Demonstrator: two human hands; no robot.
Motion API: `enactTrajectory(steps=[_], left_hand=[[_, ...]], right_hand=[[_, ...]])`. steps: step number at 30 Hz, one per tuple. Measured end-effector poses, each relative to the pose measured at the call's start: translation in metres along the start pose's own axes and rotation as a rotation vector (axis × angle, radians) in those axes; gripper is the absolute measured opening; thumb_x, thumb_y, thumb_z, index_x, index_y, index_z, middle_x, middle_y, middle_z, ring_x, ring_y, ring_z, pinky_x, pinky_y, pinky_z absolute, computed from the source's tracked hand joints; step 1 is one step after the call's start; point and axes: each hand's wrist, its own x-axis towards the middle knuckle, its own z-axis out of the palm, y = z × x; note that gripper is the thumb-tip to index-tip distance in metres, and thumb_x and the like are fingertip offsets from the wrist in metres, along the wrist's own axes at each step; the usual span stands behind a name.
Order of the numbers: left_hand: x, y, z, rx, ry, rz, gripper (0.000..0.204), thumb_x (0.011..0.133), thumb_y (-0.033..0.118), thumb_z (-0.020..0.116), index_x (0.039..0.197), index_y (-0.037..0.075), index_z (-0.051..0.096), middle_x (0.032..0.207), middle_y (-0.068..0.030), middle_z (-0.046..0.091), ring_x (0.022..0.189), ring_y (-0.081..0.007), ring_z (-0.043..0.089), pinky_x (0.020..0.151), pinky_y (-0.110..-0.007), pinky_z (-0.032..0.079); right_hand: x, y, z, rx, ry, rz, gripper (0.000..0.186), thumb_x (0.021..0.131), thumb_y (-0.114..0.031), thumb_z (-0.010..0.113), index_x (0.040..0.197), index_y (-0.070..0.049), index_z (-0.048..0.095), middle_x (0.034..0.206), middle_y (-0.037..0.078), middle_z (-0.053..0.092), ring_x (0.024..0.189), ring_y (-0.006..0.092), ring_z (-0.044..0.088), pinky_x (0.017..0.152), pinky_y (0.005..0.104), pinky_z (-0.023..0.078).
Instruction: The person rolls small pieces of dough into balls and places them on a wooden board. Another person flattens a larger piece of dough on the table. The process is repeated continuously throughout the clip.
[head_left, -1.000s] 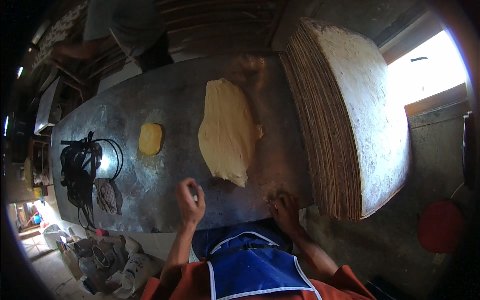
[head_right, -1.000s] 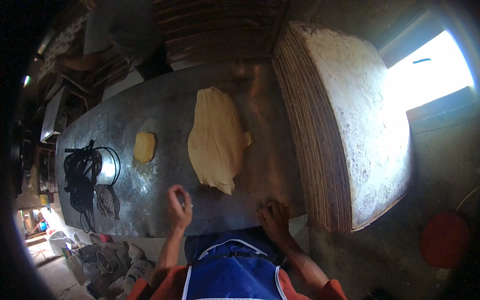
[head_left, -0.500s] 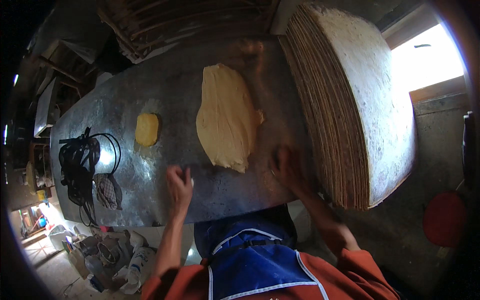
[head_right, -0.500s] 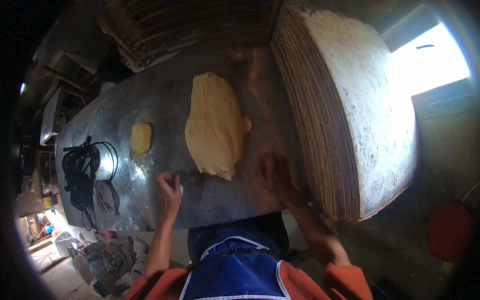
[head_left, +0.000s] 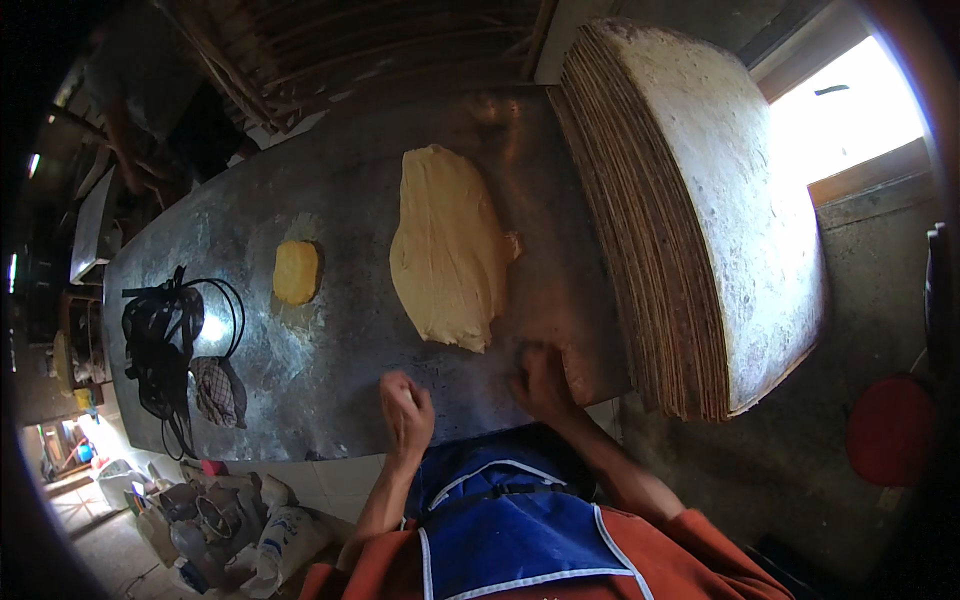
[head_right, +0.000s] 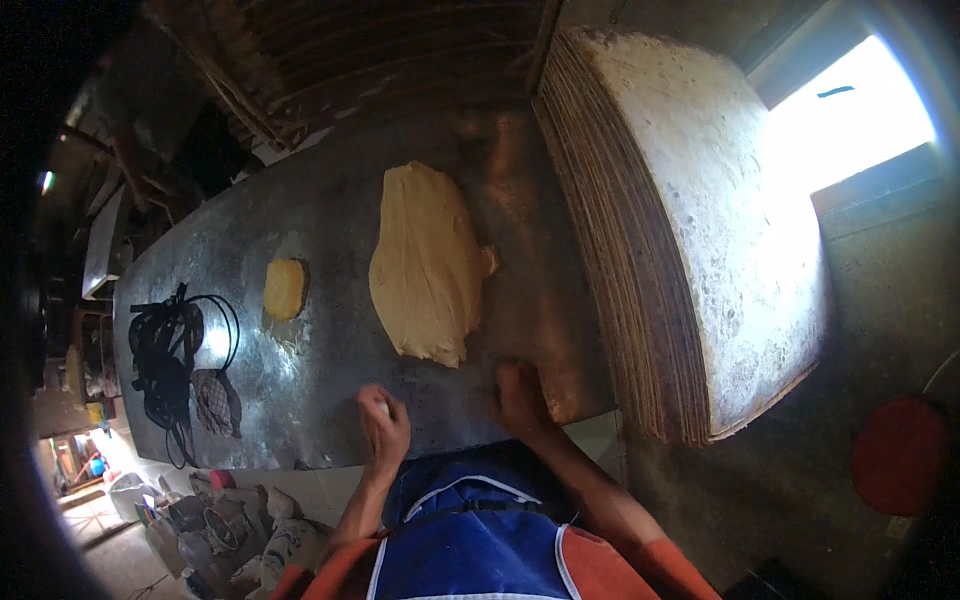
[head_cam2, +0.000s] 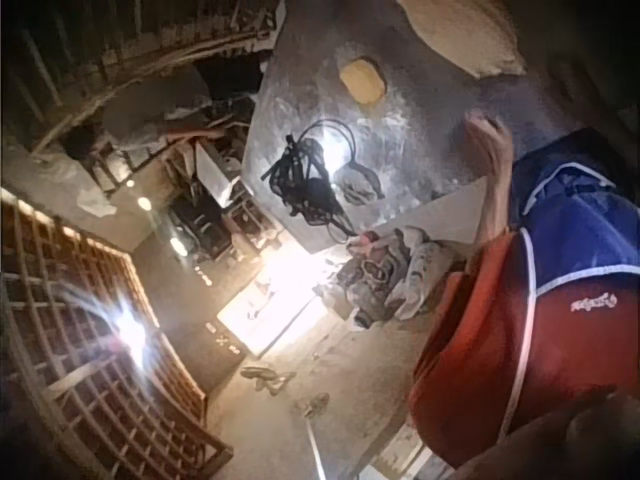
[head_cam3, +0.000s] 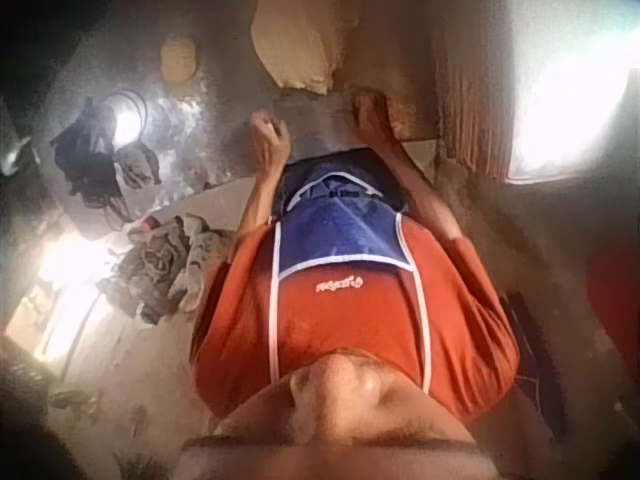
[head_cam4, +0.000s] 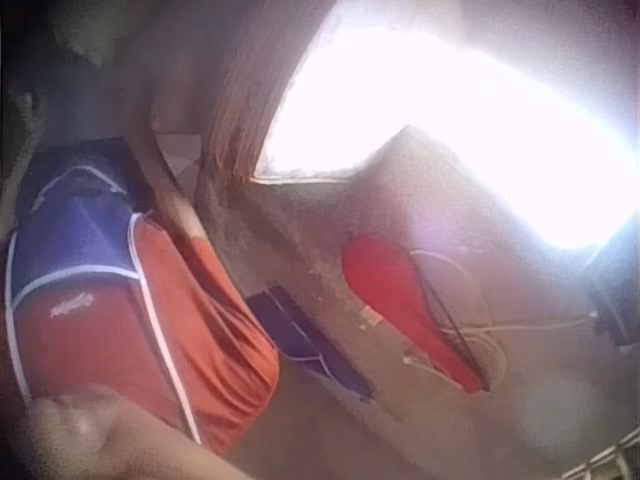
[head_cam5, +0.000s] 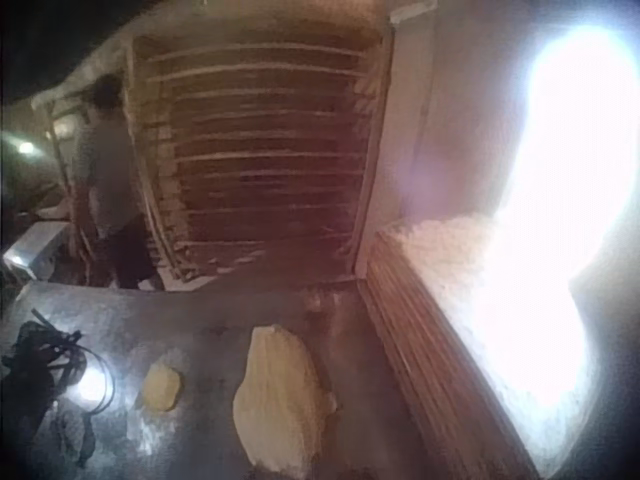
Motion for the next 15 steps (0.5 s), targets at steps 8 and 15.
enactTrajectory(steps=[8, 15], left_hand=[[0.020, -0.009, -0.034, 0.129, -0.115, -0.067, 0.021, 0.097, 0.000, 0.062, 0.112, -0.003, 0.048, 0.104, -0.0199, 0.057, 0.097, -0.0380, 0.058, 0.090, -0.045, 0.046], [0.021, 0.005, -0.076, 0.068, -0.262, 0.025, 0.022, 0.084, 0.003, 0.075, 0.106, 0.002, 0.068, 0.109, -0.0141, 0.064, 0.100, -0.0343, 0.063, 0.086, -0.045, 0.053]], right_hand=[[0.028, 0.004, -0.012, -0.128, 0.150, 0.044, 0.028, 0.086, -0.013, 0.073, 0.101, 0.001, 0.054, 0.088, 0.024, 0.056, 0.086, 0.0439, 0.057, 0.080, 0.0535, 0.044], [-0.026, 0.030, -0.056, -0.096, 0.173, 0.082, 0.050, 0.085, -0.016, 0.083, 0.121, 0.001, 0.052, 0.101, 0.018, 0.060, 0.090, 0.0365, 0.063, 0.083, 0.0422, 0.051]])
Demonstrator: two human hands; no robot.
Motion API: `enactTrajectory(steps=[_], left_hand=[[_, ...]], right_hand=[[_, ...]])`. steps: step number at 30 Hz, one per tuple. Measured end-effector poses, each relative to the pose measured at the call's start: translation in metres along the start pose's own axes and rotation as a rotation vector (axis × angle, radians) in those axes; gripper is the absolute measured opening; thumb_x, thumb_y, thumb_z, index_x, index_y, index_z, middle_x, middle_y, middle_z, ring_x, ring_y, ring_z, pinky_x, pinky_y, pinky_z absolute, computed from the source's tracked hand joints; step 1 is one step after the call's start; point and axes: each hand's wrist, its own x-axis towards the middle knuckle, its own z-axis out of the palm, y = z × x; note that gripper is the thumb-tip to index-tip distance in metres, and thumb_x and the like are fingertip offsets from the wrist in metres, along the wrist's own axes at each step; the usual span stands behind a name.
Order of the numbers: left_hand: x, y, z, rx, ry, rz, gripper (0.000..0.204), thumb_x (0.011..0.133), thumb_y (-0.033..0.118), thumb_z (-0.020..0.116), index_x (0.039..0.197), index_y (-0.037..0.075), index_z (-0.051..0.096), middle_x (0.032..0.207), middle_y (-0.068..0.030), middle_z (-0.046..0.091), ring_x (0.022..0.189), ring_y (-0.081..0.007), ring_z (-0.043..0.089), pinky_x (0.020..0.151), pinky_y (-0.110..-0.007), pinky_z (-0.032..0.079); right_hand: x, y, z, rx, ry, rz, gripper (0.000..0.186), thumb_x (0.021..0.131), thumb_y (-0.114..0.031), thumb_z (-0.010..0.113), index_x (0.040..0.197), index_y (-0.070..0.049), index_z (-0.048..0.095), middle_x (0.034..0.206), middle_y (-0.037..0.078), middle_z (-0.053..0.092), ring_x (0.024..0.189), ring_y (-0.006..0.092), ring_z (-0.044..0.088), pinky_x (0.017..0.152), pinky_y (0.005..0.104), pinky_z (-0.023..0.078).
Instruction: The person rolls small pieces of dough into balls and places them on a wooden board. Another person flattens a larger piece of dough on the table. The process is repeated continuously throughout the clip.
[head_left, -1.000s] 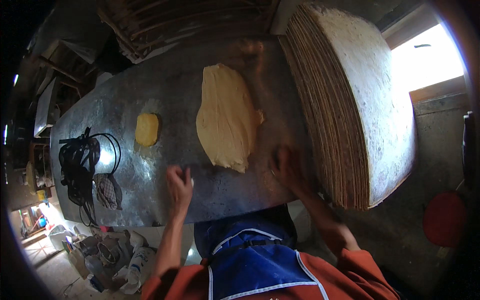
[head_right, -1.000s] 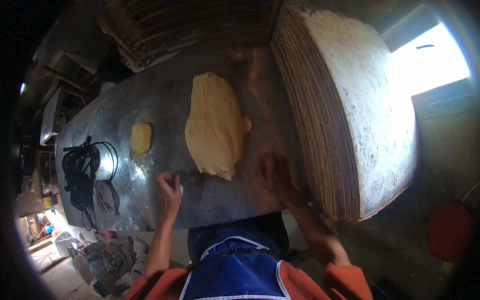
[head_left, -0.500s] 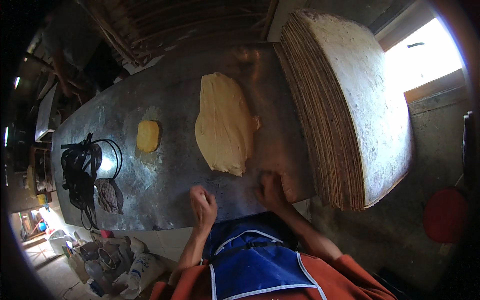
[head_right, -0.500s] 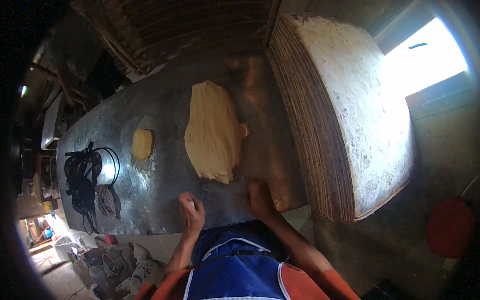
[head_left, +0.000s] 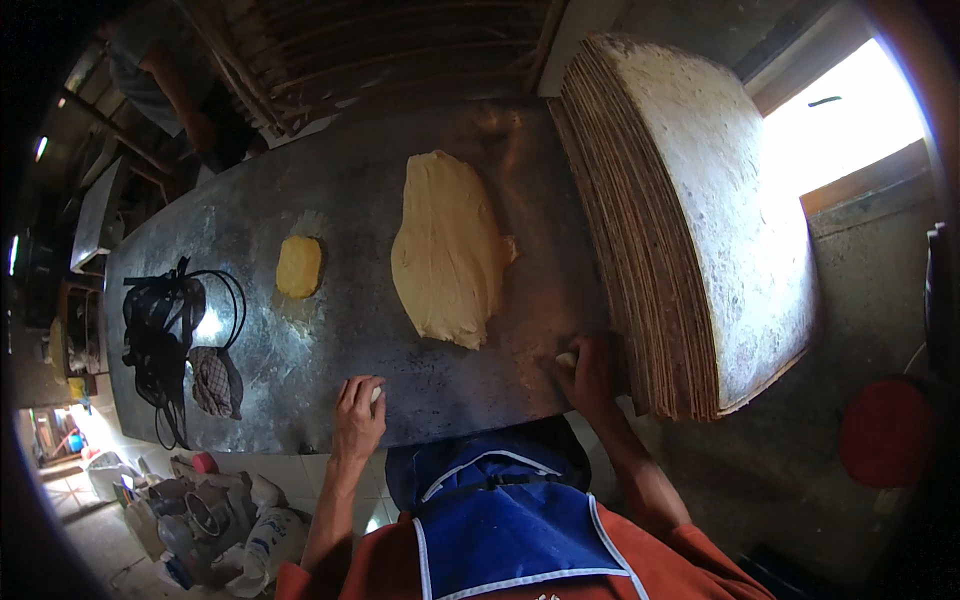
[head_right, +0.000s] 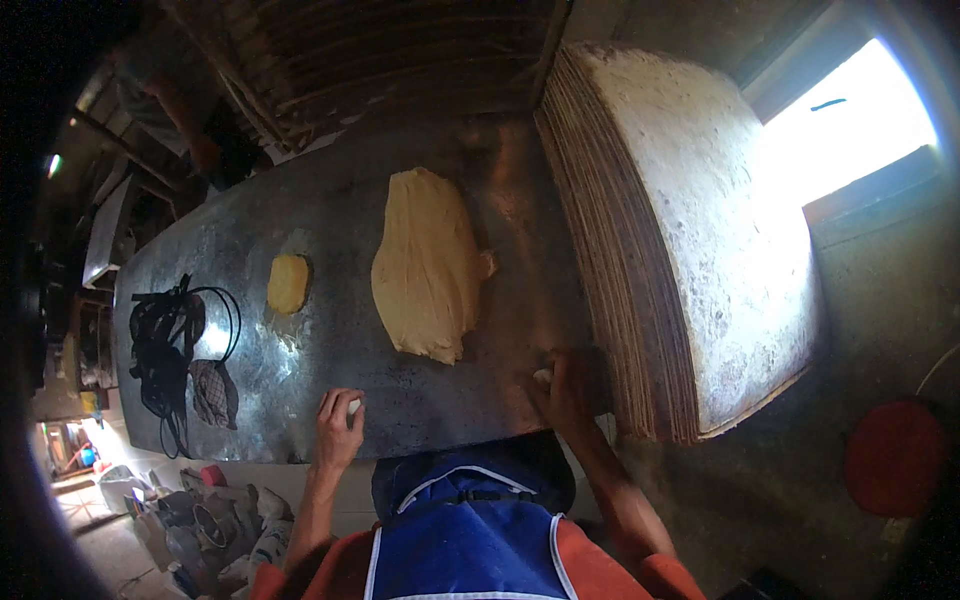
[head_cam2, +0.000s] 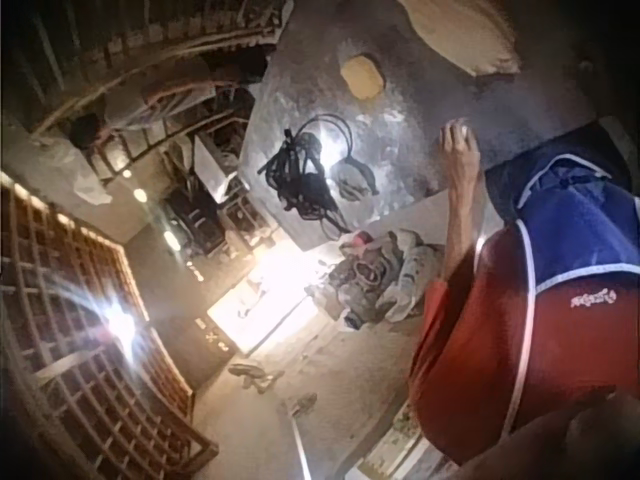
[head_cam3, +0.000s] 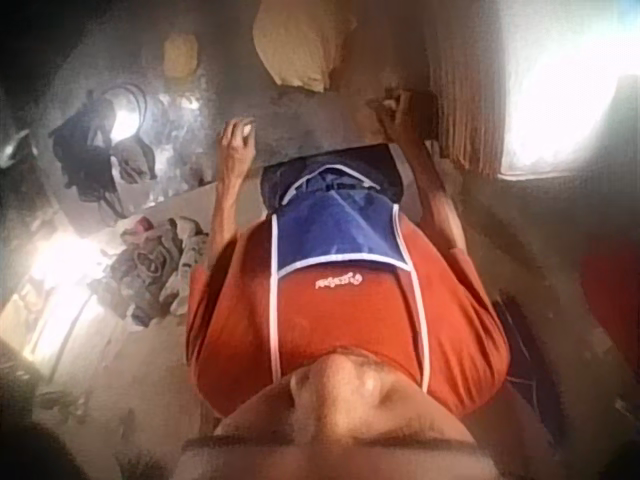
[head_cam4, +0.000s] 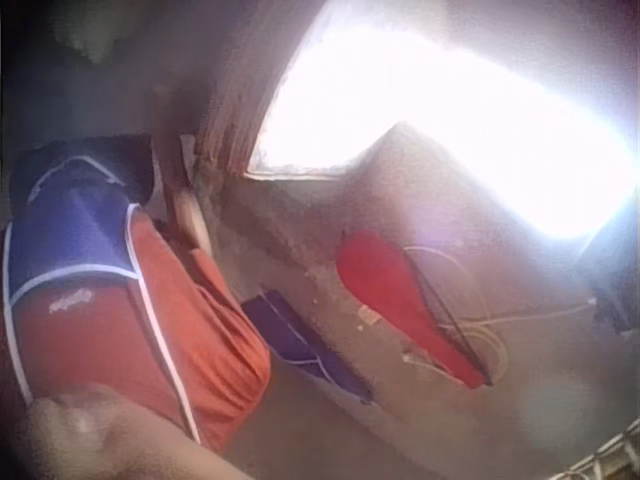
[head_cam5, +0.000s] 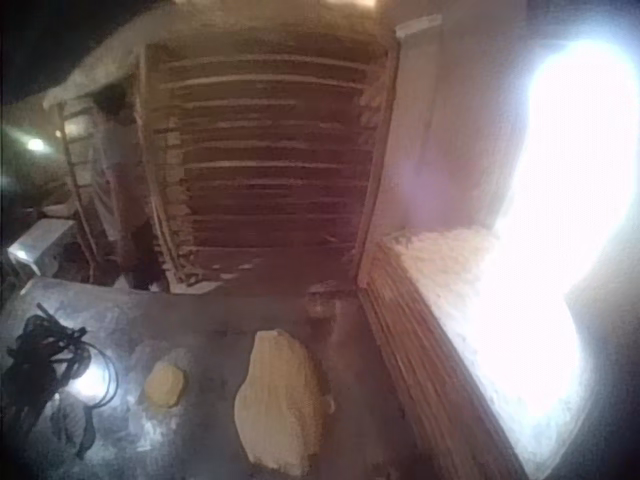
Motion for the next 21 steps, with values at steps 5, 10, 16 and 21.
enactTrajectory(steps=[5, 10, 16, 21], left_hand=[[0.035, 0.110, -0.020, -0.450, -0.033, -0.101, 0.027, 0.081, 0.003, 0.080, 0.107, 0.005, 0.071, 0.116, -0.0107, 0.064, 0.100, -0.0280, 0.067, 0.087, -0.038, 0.057], [0.042, 0.153, 0.003, -0.808, -0.268, -0.040, 0.034, 0.086, 0.009, 0.081, 0.118, 0.004, 0.072, 0.124, -0.0117, 0.067, 0.098, -0.0230, 0.071, 0.082, -0.032, 0.059], [0.040, 0.159, 0.008, -0.732, -0.239, 0.048, 0.022, 0.086, 0.010, 0.083, 0.105, 0.003, 0.075, 0.102, -0.0104, 0.074, 0.095, -0.0187, 0.071, 0.081, -0.032, 0.057], [0.038, 0.139, -0.019, -0.937, -0.576, 0.029, 0.010, 0.089, 0.006, 0.078, 0.098, 0.004, 0.074, 0.097, -0.0087, 0.074, 0.089, -0.0175, 0.071, 0.080, -0.031, 0.054]], right_hand=[[-0.009, -0.017, -0.013, 0.344, -0.056, 0.200, 0.051, 0.087, -0.014, 0.083, 0.126, -0.002, 0.051, 0.104, 0.013, 0.065, 0.097, 0.0252, 0.067, 0.084, 0.0376, 0.054], [0.026, -0.080, -0.070, 0.976, -0.491, 0.469, 0.034, 0.090, -0.012, 0.081, 0.113, -0.002, 0.058, 0.103, 0.009, 0.071, 0.098, 0.0147, 0.068, 0.082, 0.0312, 0.057], [0.035, -0.090, -0.070, 1.219, -0.667, 0.383, 0.021, 0.091, -0.009, 0.079, 0.098, -0.002, 0.061, 0.095, 0.007, 0.073, 0.084, 0.0108, 0.069, 0.070, 0.0253, 0.056], [0.044, -0.083, -0.033, 1.586, -0.462, 0.706, 0.017, 0.091, -0.003, 0.077, 0.098, -0.006, 0.062, 0.099, 0.006, 0.071, 0.081, 0.0103, 0.067, 0.065, 0.0223, 0.052]])
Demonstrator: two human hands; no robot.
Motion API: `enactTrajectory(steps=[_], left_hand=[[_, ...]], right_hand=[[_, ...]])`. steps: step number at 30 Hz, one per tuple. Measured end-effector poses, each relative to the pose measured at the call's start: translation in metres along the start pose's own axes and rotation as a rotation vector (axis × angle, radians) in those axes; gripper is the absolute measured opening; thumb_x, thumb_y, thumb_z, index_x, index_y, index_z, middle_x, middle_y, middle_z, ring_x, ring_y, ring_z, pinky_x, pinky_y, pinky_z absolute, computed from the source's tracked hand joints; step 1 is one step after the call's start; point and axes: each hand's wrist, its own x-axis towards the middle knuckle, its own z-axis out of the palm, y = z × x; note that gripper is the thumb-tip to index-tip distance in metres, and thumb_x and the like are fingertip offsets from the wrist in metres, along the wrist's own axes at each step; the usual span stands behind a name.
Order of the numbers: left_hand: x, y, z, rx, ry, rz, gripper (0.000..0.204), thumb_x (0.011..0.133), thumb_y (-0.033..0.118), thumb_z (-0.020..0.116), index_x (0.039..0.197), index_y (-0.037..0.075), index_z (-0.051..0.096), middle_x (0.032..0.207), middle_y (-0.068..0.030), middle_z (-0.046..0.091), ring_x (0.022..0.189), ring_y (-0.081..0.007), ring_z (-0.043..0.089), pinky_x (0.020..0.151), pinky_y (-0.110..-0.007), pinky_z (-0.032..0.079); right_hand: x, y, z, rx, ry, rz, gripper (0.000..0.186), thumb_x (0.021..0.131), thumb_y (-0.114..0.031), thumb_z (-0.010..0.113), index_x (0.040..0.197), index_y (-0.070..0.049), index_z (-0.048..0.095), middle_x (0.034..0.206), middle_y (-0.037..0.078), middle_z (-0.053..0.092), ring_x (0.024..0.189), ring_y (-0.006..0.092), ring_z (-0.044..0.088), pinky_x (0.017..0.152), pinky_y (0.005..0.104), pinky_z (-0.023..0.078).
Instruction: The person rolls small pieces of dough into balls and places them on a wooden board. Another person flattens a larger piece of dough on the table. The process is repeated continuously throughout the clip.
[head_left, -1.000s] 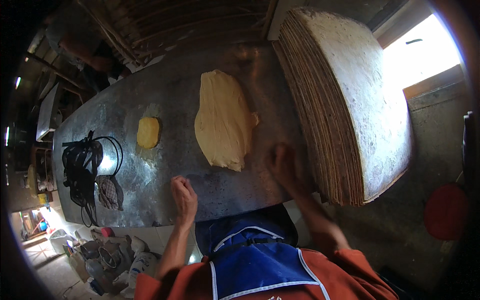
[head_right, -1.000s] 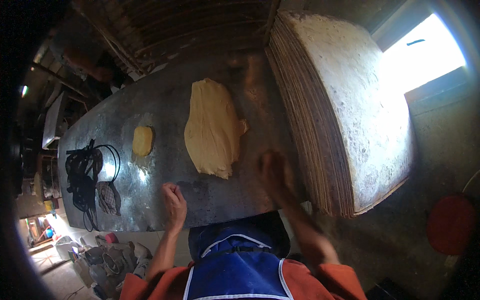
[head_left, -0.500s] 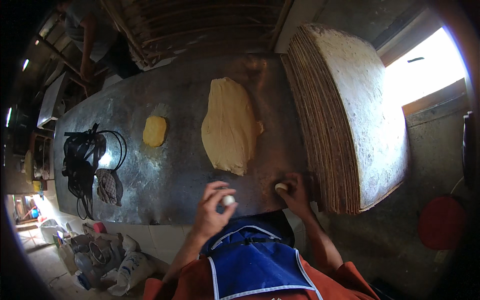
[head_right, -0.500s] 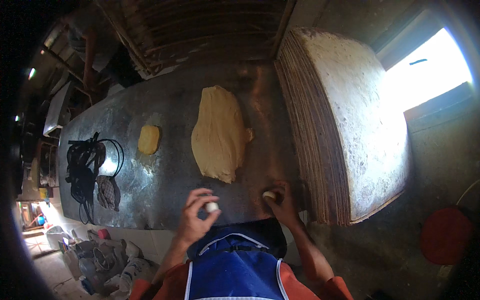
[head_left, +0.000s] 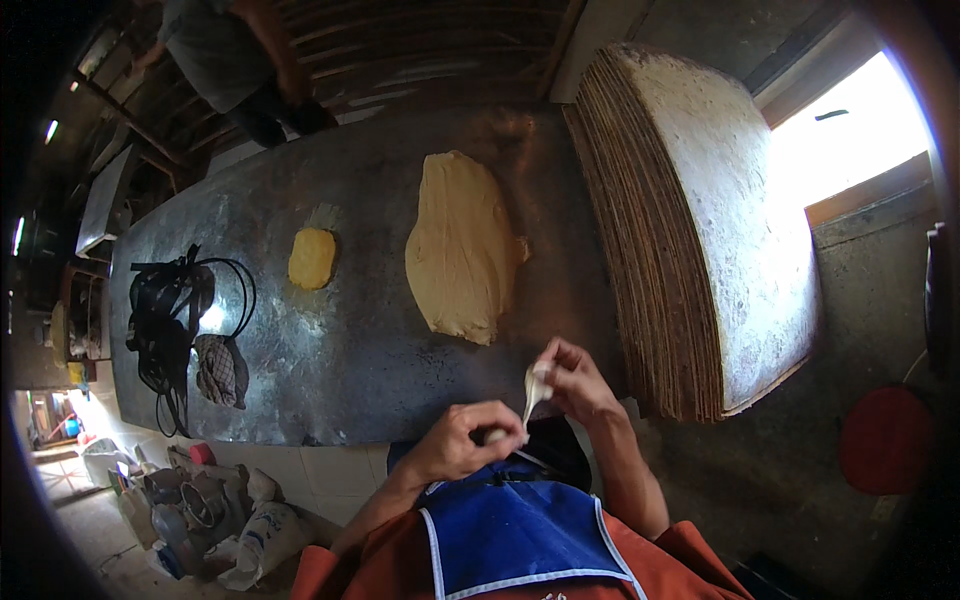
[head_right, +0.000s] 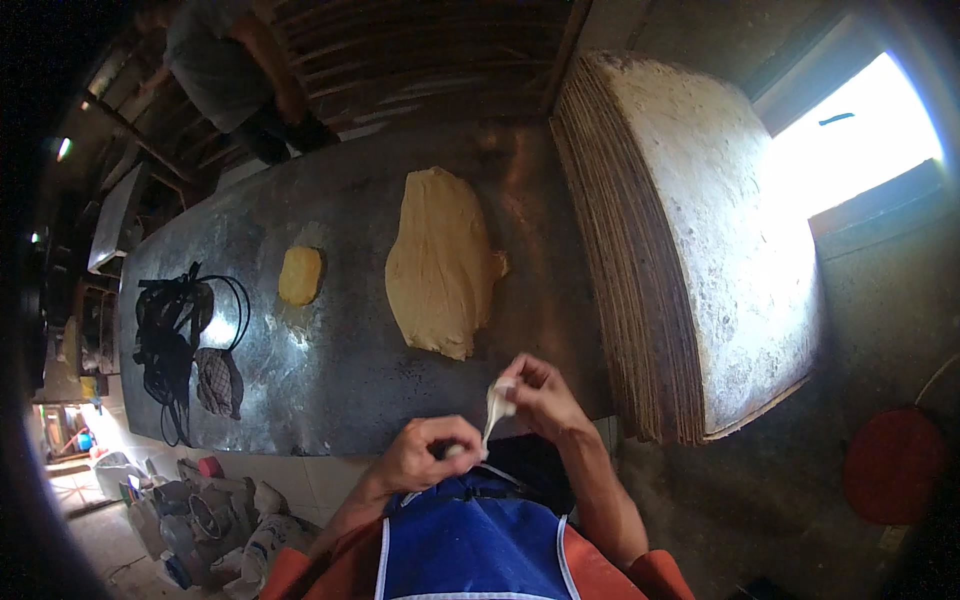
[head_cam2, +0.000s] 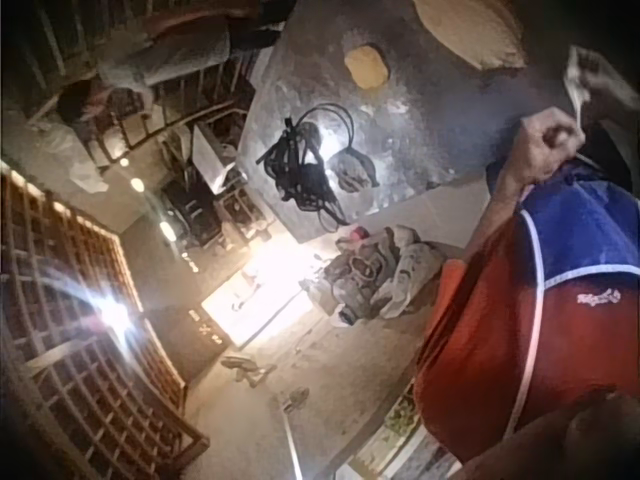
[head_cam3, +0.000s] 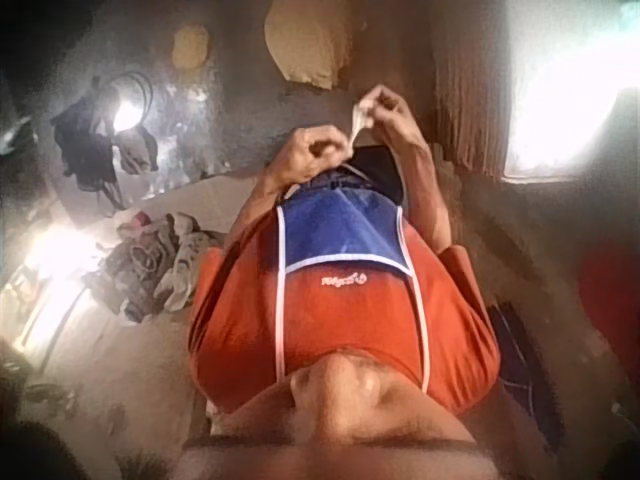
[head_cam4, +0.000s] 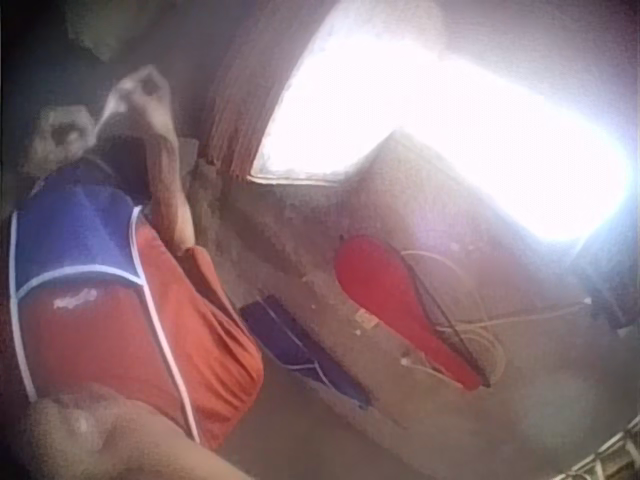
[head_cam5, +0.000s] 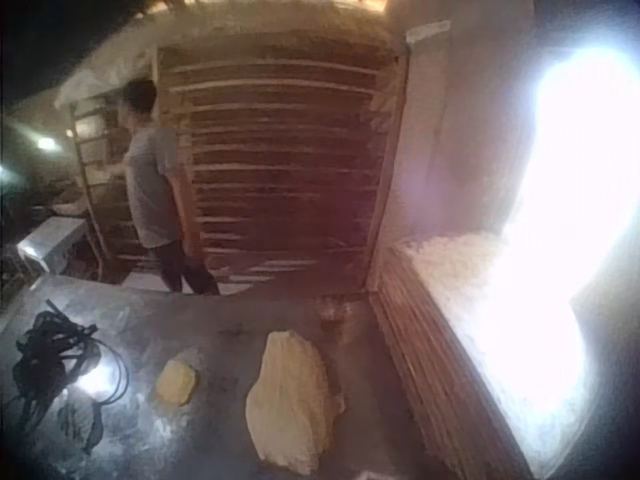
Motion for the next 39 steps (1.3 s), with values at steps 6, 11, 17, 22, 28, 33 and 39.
enactTrajectory(steps=[6, 11, 17, 22, 28, 33, 39], left_hand=[[-0.054, -0.064, -0.051, 0.533, 0.553, -0.196, 0.029, 0.088, 0.014, 0.079, 0.111, 0.002, 0.065, 0.092, -0.0111, 0.067, 0.089, -0.0294, 0.064, 0.082, -0.041, 0.051], [-0.039, -0.131, -0.099, 1.064, 0.787, -0.045, 0.034, 0.089, 0.018, 0.077, 0.107, -0.001, 0.056, 0.095, -0.0185, 0.059, 0.086, -0.0359, 0.056, 0.078, -0.045, 0.045], [-0.012, -0.179, -0.032, 0.926, 0.846, 0.130, 0.032, 0.090, 0.007, 0.071, 0.106, -0.001, 0.044, 0.095, -0.0190, 0.052, 0.084, -0.0364, 0.054, 0.078, -0.047, 0.045], [-0.030, -0.169, -0.095, 0.857, 0.838, 0.048, 0.034, 0.090, 0.002, 0.069, 0.107, -0.001, 0.040, 0.098, -0.0191, 0.051, 0.084, -0.0356, 0.056, 0.078, -0.049, 0.047], [-0.014, -0.167, -0.040, 0.764, 0.826, 0.121, 0.034, 0.093, 0.009, 0.072, 0.106, 0.000, 0.042, 0.095, -0.0178, 0.049, 0.083, -0.0346, 0.055, 0.075, -0.045, 0.047], [-0.006, -0.150, -0.119, 0.771, 0.886, -0.094, 0.032, 0.091, 0.003, 0.068, 0.106, 0.001, 0.040, 0.094, -0.0182, 0.050, 0.084, -0.0361, 0.057, 0.076, -0.043, 0.048], [-0.030, -0.162, -0.048, 0.837, 0.745, 0.293, 0.032, 0.091, 0.005, 0.070, 0.105, 0.001, 0.042, 0.094, -0.0187, 0.051, 0.082, -0.0350, 0.056, 0.074, -0.044, 0.047]], right_hand=[[-0.007, 0.045, -0.038, -1.346, 0.317, -0.662, 0.023, 0.084, -0.006, 0.074, 0.106, -0.006, 0.065, 0.112, 0.018, 0.063, 0.100, 0.0382, 0.063, 0.083, 0.0473, 0.053], [0.034, 0.038, -0.061, -1.843, 0.245, -0.774, 0.025, 0.086, -0.012, 0.076, 0.105, -0.004, 0.063, 0.106, 0.021, 0.061, 0.104, 0.0417, 0.060, 0.090, 0.0516, 0.048], [0.043, 0.107, -0.034, -1.535, 0.181, -0.726, 0.035, 0.086, -0.021, 0.074, 0.108, 0.000, 0.058, 0.101, 0.024, 0.059, 0.099, 0.0444, 0.056, 0.088, 0.0543, 0.044], [0.044, 0.014, -0.055, -1.554, 0.056, -0.517, 0.033, 0.080, -0.012, 0.075, 0.104, 0.000, 0.057, 0.096, 0.022, 0.060, 0.095, 0.0439, 0.057, 0.085, 0.0560, 0.043], [0.048, 0.079, -0.047, -1.513, 0.090, -0.679, 0.033, 0.081, -0.013, 0.076, 0.103, -0.001, 0.055, 0.095, 0.021, 0.058, 0.088, 0.0439, 0.056, 0.082, 0.0532, 0.044], [0.071, 0.024, -0.073, -1.670, 0.272, -0.758, 0.030, 0.080, -0.010, 0.076, 0.100, 0.000, 0.056, 0.103, 0.023, 0.060, 0.099, 0.0437, 0.059, 0.087, 0.0518, 0.046], [0.034, 0.072, -0.063, -1.410, 0.093, -0.623, 0.028, 0.083, -0.013, 0.072, 0.102, -0.001, 0.055, 0.099, 0.021, 0.061, 0.093, 0.0423, 0.059, 0.084, 0.0516, 0.045]])
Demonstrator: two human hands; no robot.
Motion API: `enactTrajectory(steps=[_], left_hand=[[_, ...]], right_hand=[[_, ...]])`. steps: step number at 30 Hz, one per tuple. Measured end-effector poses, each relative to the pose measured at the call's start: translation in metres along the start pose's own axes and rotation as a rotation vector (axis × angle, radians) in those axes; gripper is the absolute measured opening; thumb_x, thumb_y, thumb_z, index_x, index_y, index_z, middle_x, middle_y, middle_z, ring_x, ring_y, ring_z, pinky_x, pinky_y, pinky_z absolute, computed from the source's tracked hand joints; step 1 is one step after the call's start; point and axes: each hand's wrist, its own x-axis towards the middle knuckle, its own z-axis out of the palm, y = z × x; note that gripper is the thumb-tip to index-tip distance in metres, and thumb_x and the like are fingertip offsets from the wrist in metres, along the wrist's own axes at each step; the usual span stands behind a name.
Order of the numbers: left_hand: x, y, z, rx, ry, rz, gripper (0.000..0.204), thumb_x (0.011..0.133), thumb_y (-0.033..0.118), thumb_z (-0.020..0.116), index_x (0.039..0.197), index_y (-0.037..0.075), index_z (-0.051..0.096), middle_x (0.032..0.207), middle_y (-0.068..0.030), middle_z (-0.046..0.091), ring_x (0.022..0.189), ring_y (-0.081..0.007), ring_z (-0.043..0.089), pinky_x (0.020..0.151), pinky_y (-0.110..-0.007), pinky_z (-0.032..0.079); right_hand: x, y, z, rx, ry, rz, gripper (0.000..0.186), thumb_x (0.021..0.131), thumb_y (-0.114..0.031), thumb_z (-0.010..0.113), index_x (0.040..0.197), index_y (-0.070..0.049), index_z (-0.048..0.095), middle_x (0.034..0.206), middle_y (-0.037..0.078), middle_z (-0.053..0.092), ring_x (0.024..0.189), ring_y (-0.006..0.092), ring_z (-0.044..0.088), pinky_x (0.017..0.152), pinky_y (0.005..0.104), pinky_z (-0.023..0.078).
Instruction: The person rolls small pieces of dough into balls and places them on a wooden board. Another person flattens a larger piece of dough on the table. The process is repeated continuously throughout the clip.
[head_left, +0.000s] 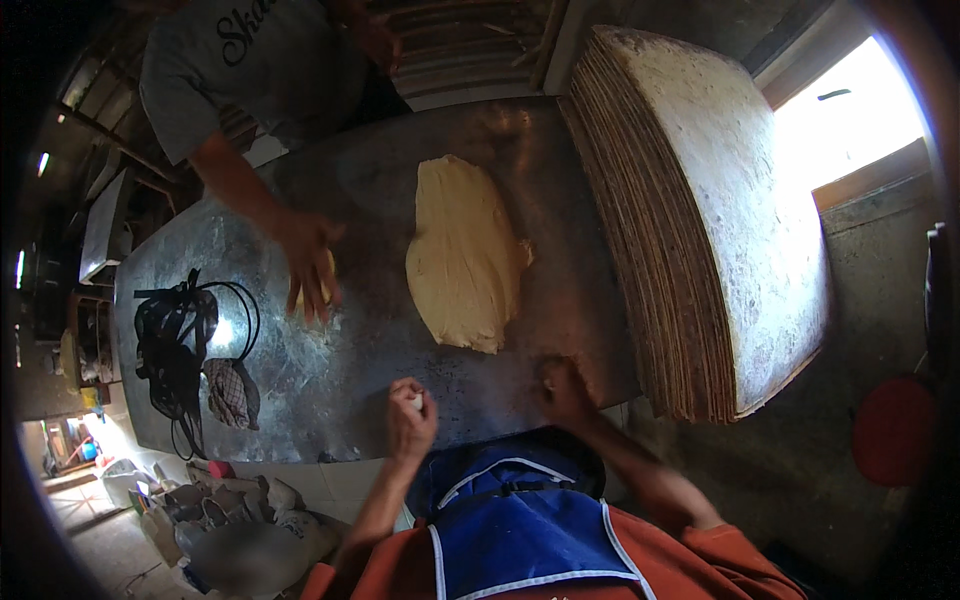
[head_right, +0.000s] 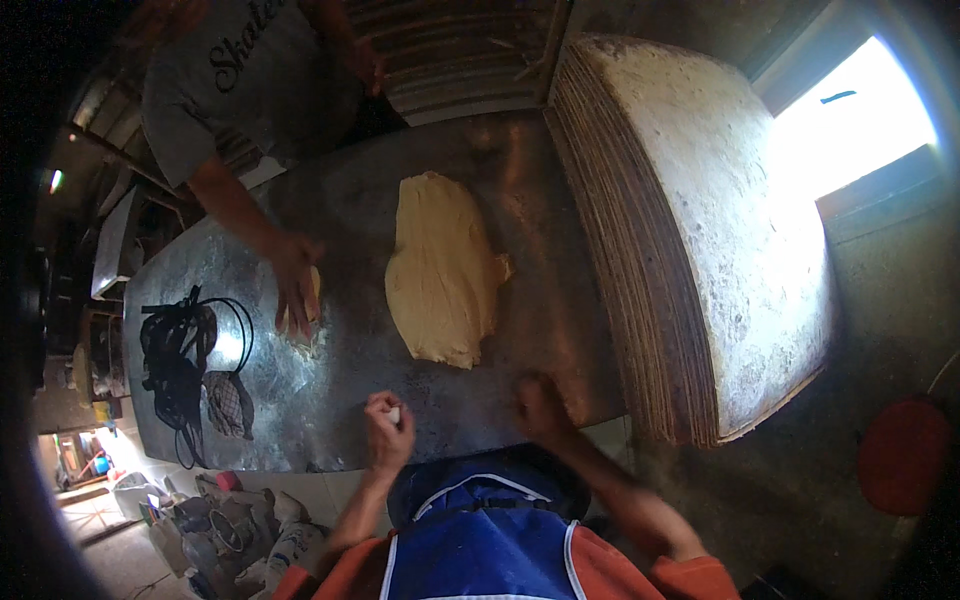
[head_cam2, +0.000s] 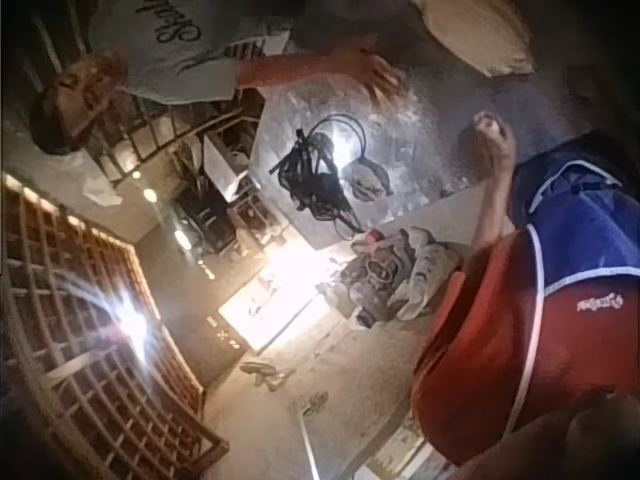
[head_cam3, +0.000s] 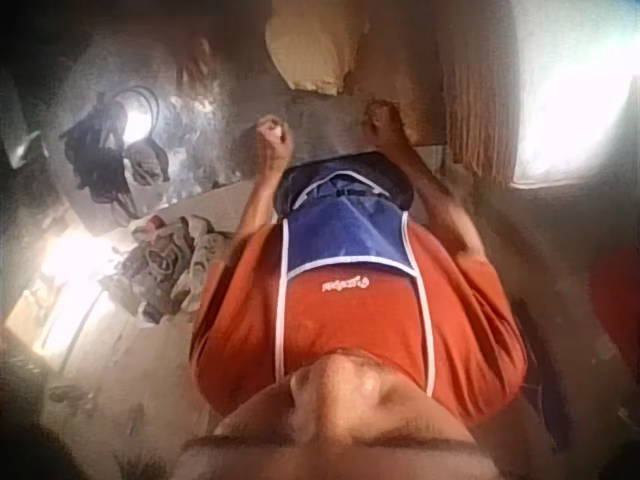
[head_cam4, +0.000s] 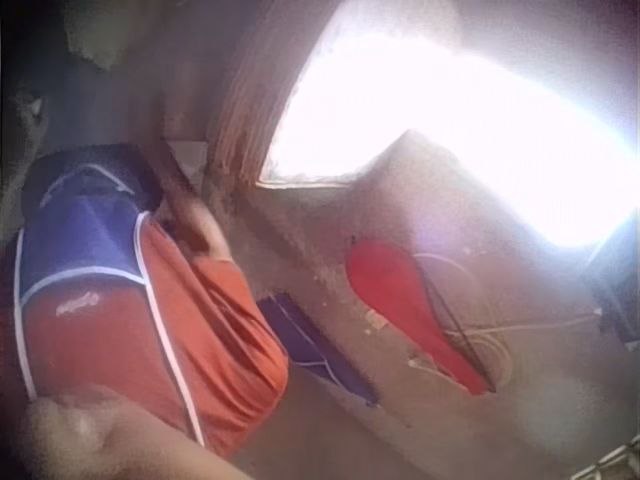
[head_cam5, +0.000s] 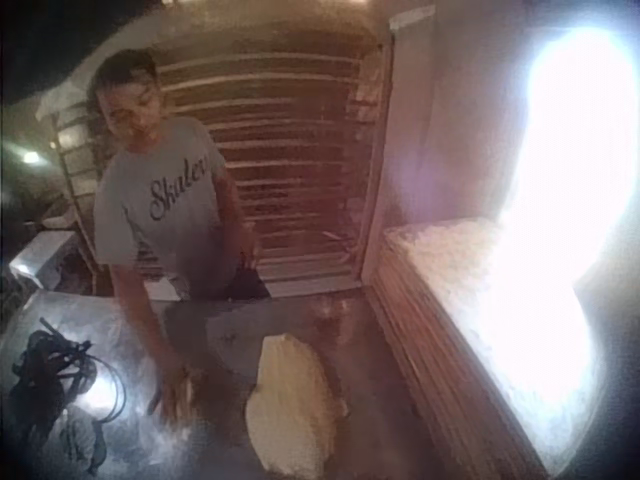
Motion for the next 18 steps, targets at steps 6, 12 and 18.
enactTrajectory(steps=[6, 12, 18], left_hand=[[0.036, -0.023, 0.015, 0.133, 0.010, -0.391, 0.029, 0.090, 0.002, 0.068, 0.104, 0.001, 0.043, 0.097, -0.0213, 0.053, 0.094, -0.0368, 0.059, 0.086, -0.045, 0.049], [0.003, -0.006, -0.015, 0.244, -0.011, -0.094, 0.023, 0.091, -0.010, 0.056, 0.104, 0.000, 0.041, 0.098, -0.0183, 0.050, 0.089, -0.0365, 0.054, 0.084, -0.049, 0.045], [0.003, 0.005, -0.010, 0.171, -0.080, -0.397, 0.026, 0.091, -0.003, 0.063, 0.112, -0.003, 0.048, 0.103, -0.0177, 0.055, 0.099, -0.0374, 0.055, 0.089, -0.047, 0.045]], right_hand=[[0.049, -0.008, 0.009, -0.191, 0.217, 0.063, 0.019, 0.083, -0.010, 0.069, 0.092, -0.001, 0.055, 0.091, 0.022, 0.059, 0.087, 0.0446, 0.058, 0.078, 0.0544, 0.044], [0.007, 0.028, -0.028, -0.085, -0.200, 0.194, 0.023, 0.084, -0.012, 0.068, 0.096, 0.000, 0.053, 0.092, 0.025, 0.056, 0.090, 0.0449, 0.056, 0.081, 0.0544, 0.044], [0.006, -0.002, 0.006, -0.148, 0.193, 0.029, 0.019, 0.084, -0.012, 0.068, 0.087, -0.001, 0.053, 0.084, 0.022, 0.054, 0.083, 0.0452, 0.055, 0.076, 0.0536, 0.043]])
